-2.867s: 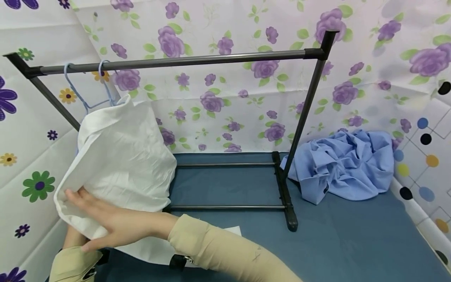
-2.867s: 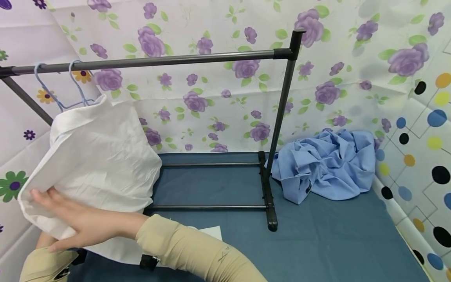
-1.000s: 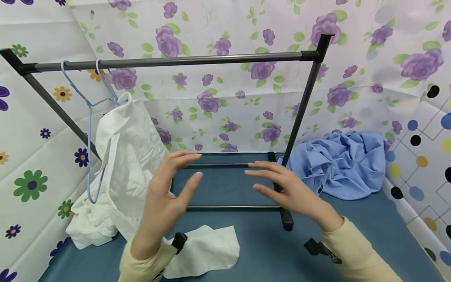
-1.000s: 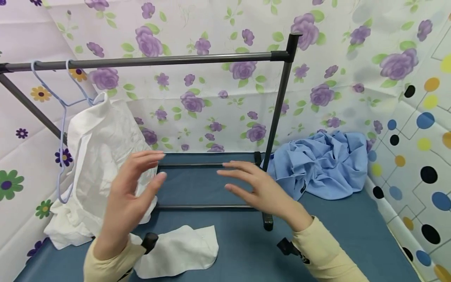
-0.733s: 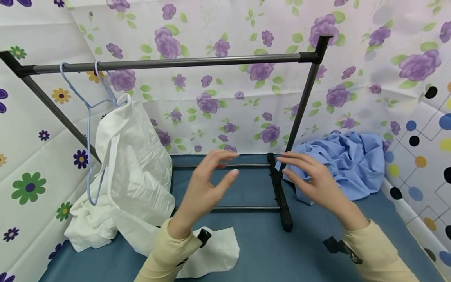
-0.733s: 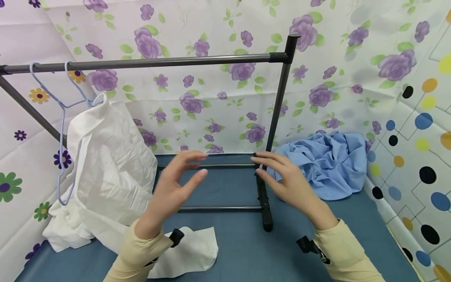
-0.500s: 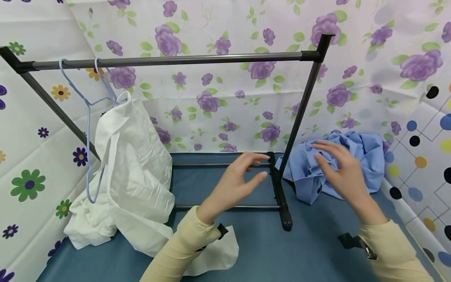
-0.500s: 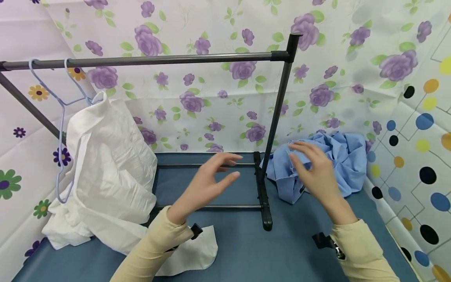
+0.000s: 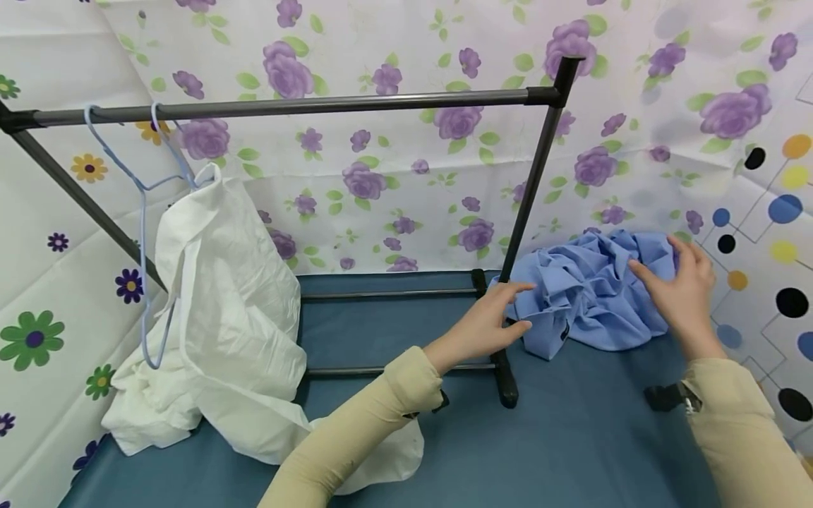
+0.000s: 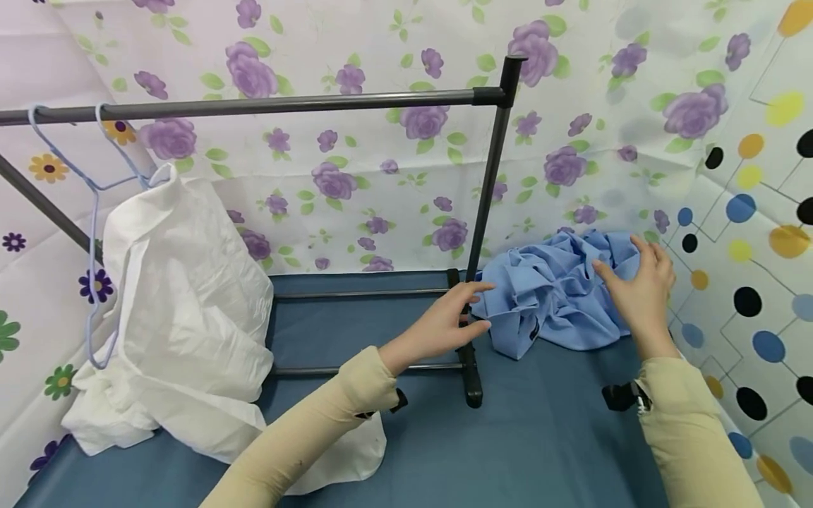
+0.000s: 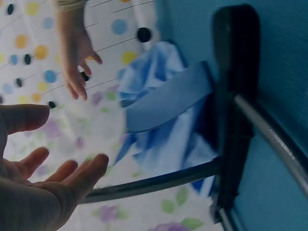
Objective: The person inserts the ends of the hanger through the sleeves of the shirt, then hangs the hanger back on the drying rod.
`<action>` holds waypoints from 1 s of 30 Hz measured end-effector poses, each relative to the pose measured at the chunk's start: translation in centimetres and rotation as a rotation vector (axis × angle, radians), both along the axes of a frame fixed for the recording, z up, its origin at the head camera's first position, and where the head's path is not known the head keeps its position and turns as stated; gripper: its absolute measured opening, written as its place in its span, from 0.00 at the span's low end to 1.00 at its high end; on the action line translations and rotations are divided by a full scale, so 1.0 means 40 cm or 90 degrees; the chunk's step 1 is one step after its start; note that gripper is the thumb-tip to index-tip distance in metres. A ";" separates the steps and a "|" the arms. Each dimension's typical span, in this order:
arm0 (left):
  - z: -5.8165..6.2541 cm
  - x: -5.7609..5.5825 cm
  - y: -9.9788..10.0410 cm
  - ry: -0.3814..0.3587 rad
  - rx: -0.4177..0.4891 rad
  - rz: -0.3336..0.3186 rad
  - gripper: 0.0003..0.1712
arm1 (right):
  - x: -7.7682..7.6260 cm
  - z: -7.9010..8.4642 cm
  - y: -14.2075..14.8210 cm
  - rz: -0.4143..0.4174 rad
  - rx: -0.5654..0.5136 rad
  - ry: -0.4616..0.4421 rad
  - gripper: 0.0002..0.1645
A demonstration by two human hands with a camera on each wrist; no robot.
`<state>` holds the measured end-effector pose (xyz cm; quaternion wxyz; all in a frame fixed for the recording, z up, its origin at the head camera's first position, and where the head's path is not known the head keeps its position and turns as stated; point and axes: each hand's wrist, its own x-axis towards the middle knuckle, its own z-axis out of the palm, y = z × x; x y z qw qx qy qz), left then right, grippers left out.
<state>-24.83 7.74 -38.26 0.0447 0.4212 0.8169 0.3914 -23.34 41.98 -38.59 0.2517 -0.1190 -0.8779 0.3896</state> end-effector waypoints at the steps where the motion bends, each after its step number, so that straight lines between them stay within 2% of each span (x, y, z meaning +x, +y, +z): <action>1: -0.008 -0.008 0.013 0.001 -0.005 0.001 0.35 | -0.007 -0.011 0.016 -0.002 0.003 -0.016 0.51; 4: -0.032 -0.034 0.045 -0.006 -0.005 0.004 0.38 | -0.026 -0.045 0.053 -0.011 0.015 -0.057 0.55; 8: -0.060 -0.064 0.082 -0.053 0.007 0.005 0.43 | -0.037 -0.079 0.088 -0.017 0.007 -0.099 0.60; 12: -0.084 -0.085 0.119 -0.100 0.006 0.012 0.48 | -0.043 -0.099 0.115 0.002 -0.017 -0.136 0.63; 15: -0.100 -0.097 0.148 -0.119 0.006 0.020 0.52 | -0.049 -0.111 0.134 0.022 -0.029 -0.163 0.65; 20: -0.119 -0.127 0.183 -0.147 0.019 0.056 0.54 | -0.080 -0.126 0.142 0.037 -0.052 -0.183 0.65; 26: -0.141 -0.153 0.213 -0.216 0.023 0.101 0.55 | -0.111 -0.148 0.134 0.079 -0.092 -0.187 0.66; 30: -0.159 -0.159 0.229 -0.216 -0.008 0.127 0.57 | -0.133 -0.166 0.110 0.111 -0.071 -0.204 0.67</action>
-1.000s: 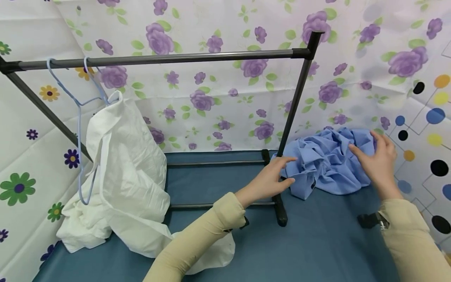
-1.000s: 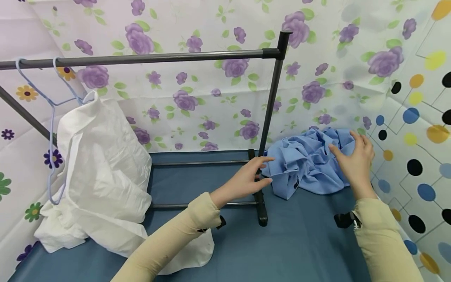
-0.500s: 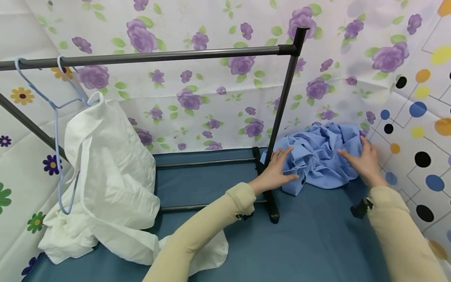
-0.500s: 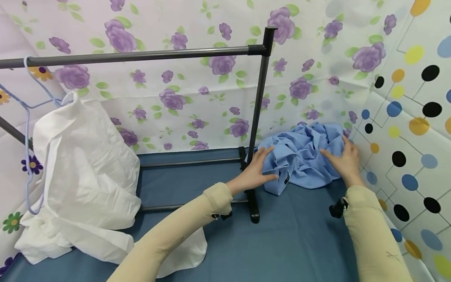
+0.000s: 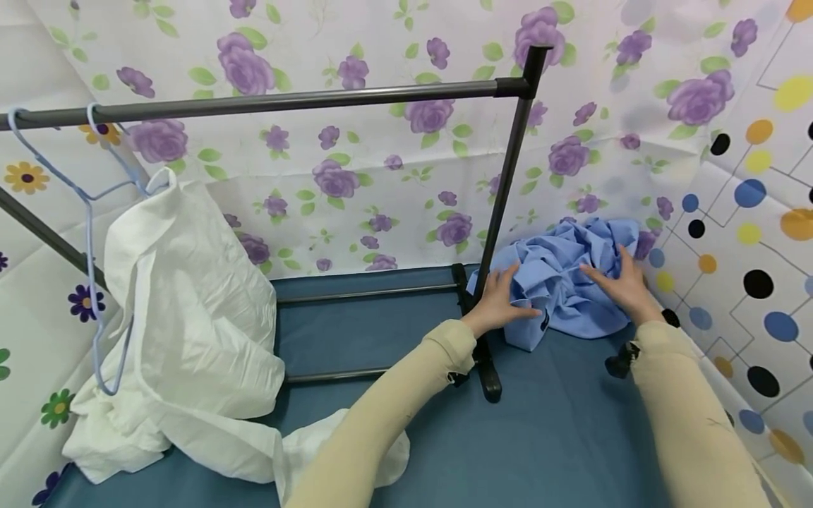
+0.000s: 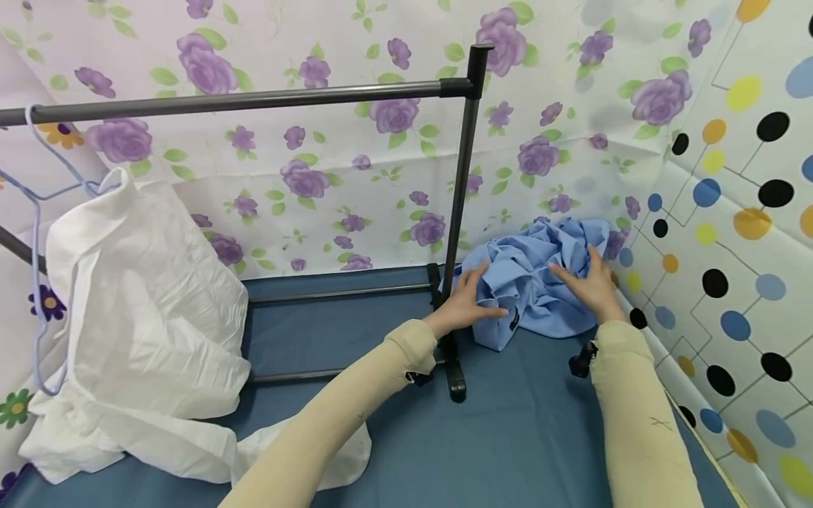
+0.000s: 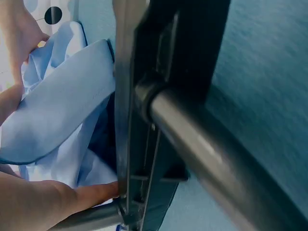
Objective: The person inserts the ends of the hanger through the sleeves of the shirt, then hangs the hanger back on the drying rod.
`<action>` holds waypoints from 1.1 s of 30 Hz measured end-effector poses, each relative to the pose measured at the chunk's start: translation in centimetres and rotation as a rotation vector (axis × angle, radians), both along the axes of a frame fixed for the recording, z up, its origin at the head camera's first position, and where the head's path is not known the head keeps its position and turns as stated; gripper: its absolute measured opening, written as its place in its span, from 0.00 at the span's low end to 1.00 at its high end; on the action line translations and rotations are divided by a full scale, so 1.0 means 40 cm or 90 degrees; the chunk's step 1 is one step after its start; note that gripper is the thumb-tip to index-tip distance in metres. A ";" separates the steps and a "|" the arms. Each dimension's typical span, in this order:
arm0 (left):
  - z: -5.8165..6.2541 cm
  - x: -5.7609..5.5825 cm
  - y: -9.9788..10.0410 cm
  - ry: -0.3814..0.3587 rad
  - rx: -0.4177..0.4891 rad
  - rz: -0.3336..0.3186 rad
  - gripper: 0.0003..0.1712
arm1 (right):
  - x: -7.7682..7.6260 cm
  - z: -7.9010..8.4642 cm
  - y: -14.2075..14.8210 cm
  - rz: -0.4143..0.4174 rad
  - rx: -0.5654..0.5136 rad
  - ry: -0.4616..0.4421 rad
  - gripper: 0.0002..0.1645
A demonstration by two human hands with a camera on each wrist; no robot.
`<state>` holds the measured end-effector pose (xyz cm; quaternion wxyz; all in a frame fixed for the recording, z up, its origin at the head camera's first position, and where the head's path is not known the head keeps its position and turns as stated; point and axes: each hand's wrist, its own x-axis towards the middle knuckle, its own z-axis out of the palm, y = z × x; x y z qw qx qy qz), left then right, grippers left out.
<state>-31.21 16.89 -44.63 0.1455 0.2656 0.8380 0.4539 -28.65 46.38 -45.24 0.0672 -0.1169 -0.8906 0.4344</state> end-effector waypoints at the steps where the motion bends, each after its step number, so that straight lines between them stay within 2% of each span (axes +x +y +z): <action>1: -0.004 -0.001 0.004 0.006 -0.011 0.007 0.57 | -0.006 -0.004 -0.007 0.009 0.014 -0.005 0.67; 5: -0.020 0.004 0.021 0.047 -0.074 0.036 0.55 | -0.024 -0.019 -0.039 0.042 0.071 -0.035 0.67; 8: -0.030 0.010 0.036 0.068 -0.112 0.039 0.51 | -0.032 -0.030 -0.056 0.053 0.109 -0.079 0.65; 12: -0.038 0.014 0.051 0.068 -0.140 0.035 0.47 | -0.033 -0.038 -0.067 0.071 0.174 -0.118 0.60; 17: -0.049 0.014 0.056 0.080 -0.186 0.018 0.44 | -0.022 -0.047 -0.072 0.099 0.258 -0.087 0.47; 22: -0.057 0.014 0.055 0.130 -0.223 0.006 0.43 | -0.016 -0.055 -0.077 0.082 0.316 -0.047 0.34; 27: -0.060 0.022 0.050 0.160 -0.264 -0.014 0.42 | 0.000 -0.062 -0.087 0.055 0.291 -0.047 0.31; 33: -0.054 0.045 0.042 0.157 -0.263 -0.081 0.44 | 0.039 -0.075 -0.073 0.064 0.245 -0.024 0.30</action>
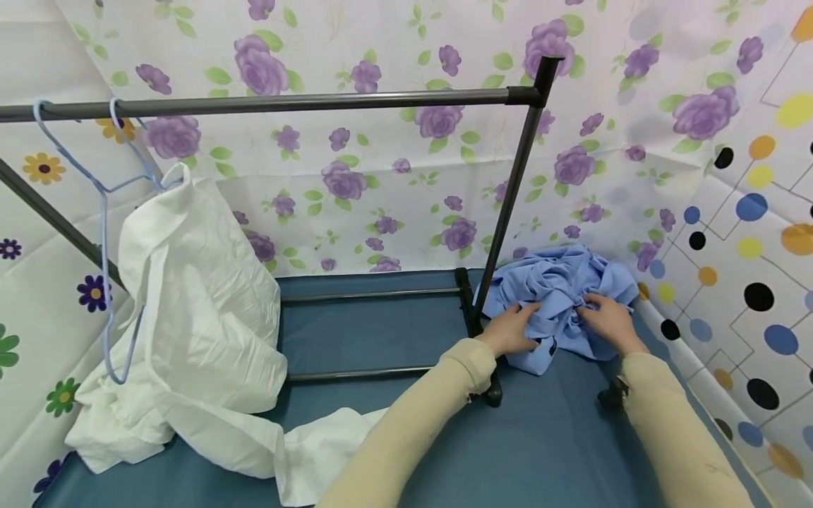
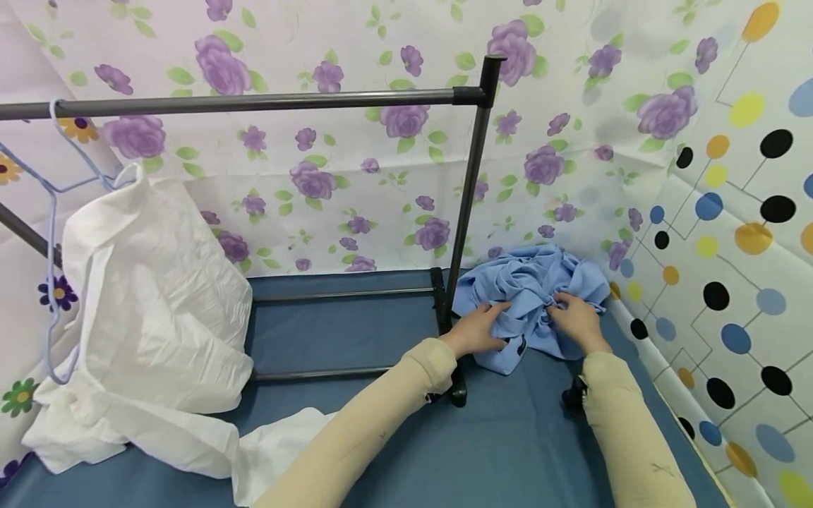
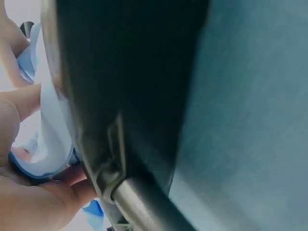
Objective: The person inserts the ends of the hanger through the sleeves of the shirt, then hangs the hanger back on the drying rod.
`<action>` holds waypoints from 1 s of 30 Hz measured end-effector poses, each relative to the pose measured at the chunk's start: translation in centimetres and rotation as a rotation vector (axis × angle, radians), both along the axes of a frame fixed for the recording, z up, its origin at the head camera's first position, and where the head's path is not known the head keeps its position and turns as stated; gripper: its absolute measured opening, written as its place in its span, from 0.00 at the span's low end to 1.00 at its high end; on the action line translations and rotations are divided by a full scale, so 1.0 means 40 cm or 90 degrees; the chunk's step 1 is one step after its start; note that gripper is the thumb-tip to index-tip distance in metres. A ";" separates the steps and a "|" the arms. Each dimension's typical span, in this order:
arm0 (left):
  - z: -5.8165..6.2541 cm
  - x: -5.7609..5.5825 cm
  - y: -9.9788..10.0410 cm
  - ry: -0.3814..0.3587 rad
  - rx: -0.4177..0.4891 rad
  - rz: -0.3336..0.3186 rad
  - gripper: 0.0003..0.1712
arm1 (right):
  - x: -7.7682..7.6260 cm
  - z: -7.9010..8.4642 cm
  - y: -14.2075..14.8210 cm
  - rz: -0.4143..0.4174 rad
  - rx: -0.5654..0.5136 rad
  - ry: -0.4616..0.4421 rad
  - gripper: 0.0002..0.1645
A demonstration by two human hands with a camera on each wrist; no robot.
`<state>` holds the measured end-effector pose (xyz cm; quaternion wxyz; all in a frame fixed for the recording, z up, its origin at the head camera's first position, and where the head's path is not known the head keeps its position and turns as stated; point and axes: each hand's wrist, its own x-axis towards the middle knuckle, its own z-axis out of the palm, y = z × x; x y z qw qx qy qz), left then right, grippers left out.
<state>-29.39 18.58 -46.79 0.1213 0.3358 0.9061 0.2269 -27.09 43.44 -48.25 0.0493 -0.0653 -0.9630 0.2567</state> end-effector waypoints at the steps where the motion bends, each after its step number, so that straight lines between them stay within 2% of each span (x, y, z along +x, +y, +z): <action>1: 0.002 0.006 -0.003 -0.005 0.004 -0.012 0.44 | 0.010 -0.001 0.004 0.005 -0.006 0.002 0.29; 3: 0.007 0.021 -0.010 -0.008 0.004 -0.036 0.45 | 0.034 -0.003 0.009 0.010 -0.011 -0.002 0.28; 9: 0.006 0.085 -0.038 -0.005 -0.011 -0.114 0.46 | 0.113 0.000 0.000 0.014 -0.041 -0.060 0.24; 13: -0.001 0.128 -0.056 -0.013 -0.011 -0.139 0.46 | 0.149 0.005 -0.015 0.020 -0.073 -0.062 0.14; 17: -0.009 0.159 -0.067 -0.035 0.010 -0.145 0.45 | 0.183 0.010 -0.021 0.043 -0.126 -0.069 0.13; 21: -0.013 0.185 -0.080 -0.105 0.049 -0.131 0.46 | 0.227 0.002 -0.021 0.085 -0.181 -0.090 0.13; 25: -0.020 0.211 -0.091 -0.183 0.130 -0.091 0.44 | 0.270 -0.007 -0.028 0.127 -0.227 -0.119 0.13; 27: -0.025 0.223 -0.094 -0.206 0.174 -0.069 0.43 | 0.286 -0.008 -0.034 0.146 -0.246 -0.134 0.12; 30: -0.033 0.237 -0.097 -0.205 0.216 -0.047 0.44 | 0.301 -0.006 -0.048 0.173 -0.269 -0.151 0.11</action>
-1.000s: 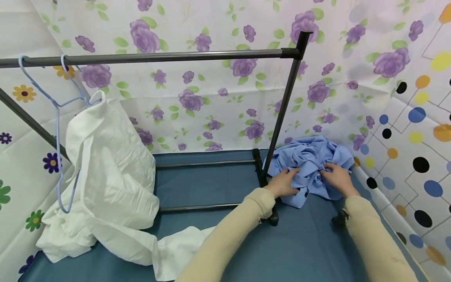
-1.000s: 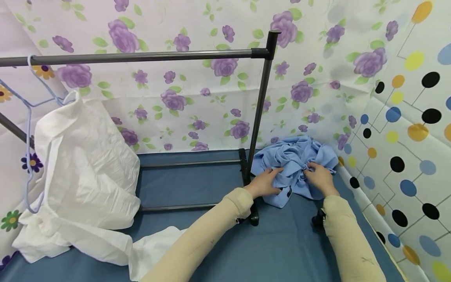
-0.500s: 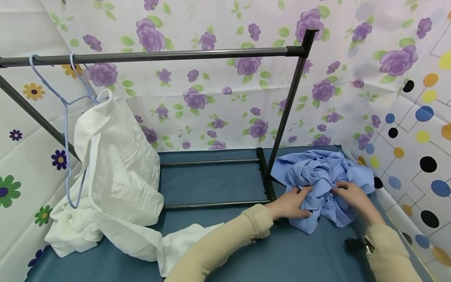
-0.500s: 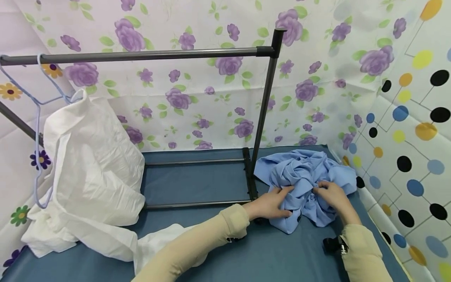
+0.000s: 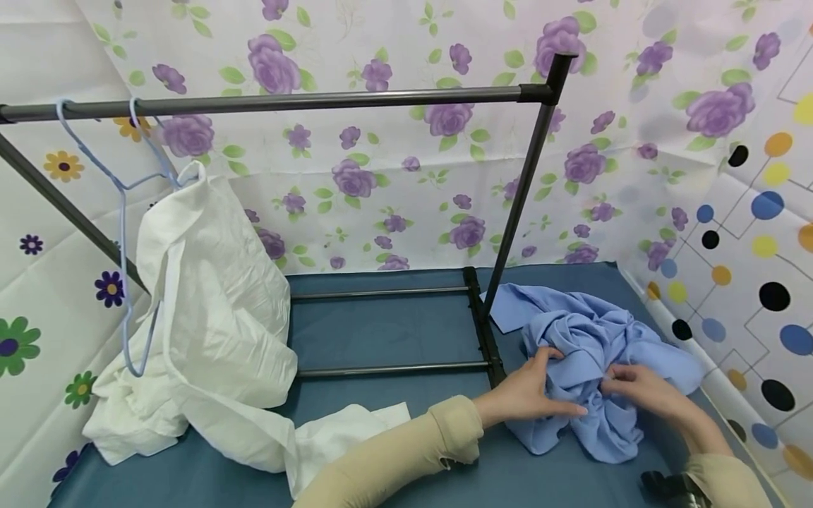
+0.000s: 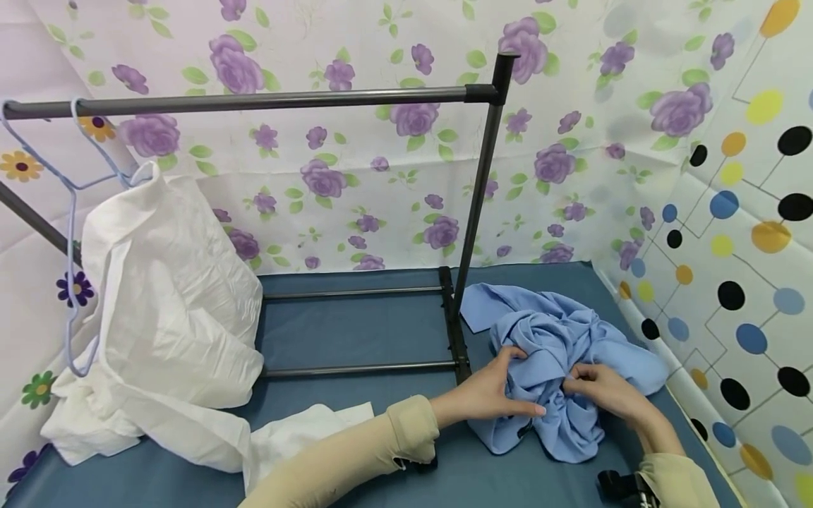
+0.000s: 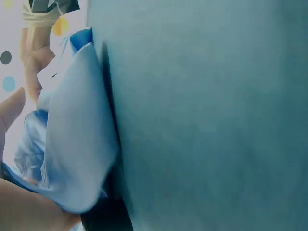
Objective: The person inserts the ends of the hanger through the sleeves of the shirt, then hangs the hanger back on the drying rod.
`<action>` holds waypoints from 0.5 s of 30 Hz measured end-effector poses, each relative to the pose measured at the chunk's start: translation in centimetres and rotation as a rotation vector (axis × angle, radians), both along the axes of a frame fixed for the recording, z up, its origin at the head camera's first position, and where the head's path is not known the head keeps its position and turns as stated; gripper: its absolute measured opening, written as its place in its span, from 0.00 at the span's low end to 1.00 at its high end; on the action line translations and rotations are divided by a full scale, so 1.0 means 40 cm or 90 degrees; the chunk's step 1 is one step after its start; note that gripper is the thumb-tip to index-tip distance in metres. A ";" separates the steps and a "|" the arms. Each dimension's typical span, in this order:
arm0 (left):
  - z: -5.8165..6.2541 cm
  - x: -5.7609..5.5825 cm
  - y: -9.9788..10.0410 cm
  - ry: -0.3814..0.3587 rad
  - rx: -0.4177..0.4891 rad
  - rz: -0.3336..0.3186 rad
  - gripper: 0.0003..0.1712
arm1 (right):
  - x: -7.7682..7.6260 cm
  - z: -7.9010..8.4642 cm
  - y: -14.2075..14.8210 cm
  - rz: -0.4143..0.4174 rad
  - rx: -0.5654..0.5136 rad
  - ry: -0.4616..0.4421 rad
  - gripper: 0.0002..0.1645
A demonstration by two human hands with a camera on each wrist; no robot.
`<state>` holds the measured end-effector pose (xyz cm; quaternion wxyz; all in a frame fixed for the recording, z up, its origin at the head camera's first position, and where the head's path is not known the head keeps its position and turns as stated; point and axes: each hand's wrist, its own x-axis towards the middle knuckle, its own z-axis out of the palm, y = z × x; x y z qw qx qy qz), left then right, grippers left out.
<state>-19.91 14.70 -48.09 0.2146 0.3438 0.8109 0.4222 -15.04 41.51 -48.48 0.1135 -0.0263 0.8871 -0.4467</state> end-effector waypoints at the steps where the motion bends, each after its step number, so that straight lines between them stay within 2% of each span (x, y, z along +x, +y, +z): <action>1: -0.002 0.004 -0.001 0.008 0.007 0.009 0.44 | 0.003 0.001 -0.006 0.010 -0.005 0.000 0.11; 4: -0.003 0.008 -0.003 0.032 0.026 0.022 0.43 | 0.010 0.004 -0.025 0.009 -0.017 0.001 0.11; 8: 0.008 0.005 -0.007 0.042 0.059 0.024 0.40 | 0.017 0.004 -0.046 -0.030 -0.040 0.024 0.10; 15: 0.035 0.000 -0.015 0.080 0.106 0.003 0.39 | 0.034 0.010 -0.070 -0.064 -0.048 0.153 0.07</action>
